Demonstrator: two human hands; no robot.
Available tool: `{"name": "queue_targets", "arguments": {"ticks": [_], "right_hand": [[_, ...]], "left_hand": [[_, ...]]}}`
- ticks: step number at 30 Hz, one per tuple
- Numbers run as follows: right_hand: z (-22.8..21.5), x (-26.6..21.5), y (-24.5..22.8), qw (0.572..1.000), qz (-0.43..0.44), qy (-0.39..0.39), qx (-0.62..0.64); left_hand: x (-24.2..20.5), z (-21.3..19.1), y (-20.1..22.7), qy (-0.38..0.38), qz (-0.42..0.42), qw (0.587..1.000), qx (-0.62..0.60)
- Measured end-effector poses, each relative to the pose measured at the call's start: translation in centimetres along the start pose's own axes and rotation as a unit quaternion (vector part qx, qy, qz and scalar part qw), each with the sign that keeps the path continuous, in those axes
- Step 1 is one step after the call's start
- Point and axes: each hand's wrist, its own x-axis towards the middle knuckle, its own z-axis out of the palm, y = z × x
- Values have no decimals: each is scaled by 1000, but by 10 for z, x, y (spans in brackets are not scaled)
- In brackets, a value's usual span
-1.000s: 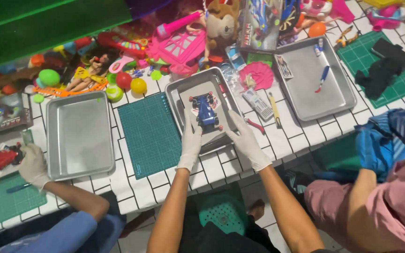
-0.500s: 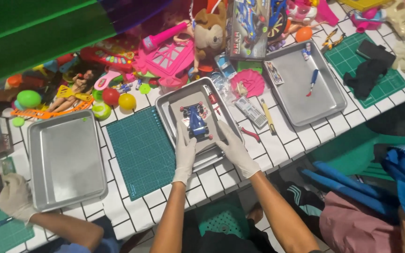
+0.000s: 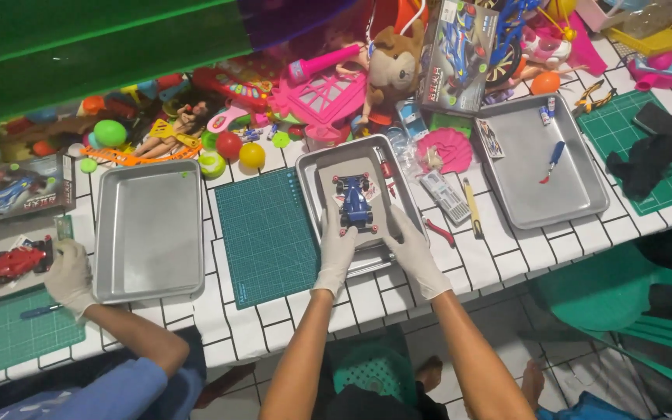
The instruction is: The person assembles a blue toy car by attaching red wheels to its axles. They then place the completed car into a gray tray and move it to a shelf. Later, they handle a red toy car and a packaged blue toy car, placing them on the table and shelf.
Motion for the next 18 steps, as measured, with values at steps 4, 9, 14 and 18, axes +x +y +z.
{"name": "queue_targets", "arguments": {"ticks": [4, 9, 14, 18], "right_hand": [[4, 2, 9, 1000, 6, 3, -30], [4, 3, 9, 997, 15, -14, -76], [7, 8, 18, 995, -2, 9, -96], [3, 0, 8, 994, -21, 2, -105]], "left_hand": [[-14, -5, 2, 15, 33, 999, -4], [-31, -16, -21, 37, 58, 997, -28], [-21, -1, -97, 37, 141, 989, 22], [-33, 6, -106, 33, 159, 984, 72]]}}
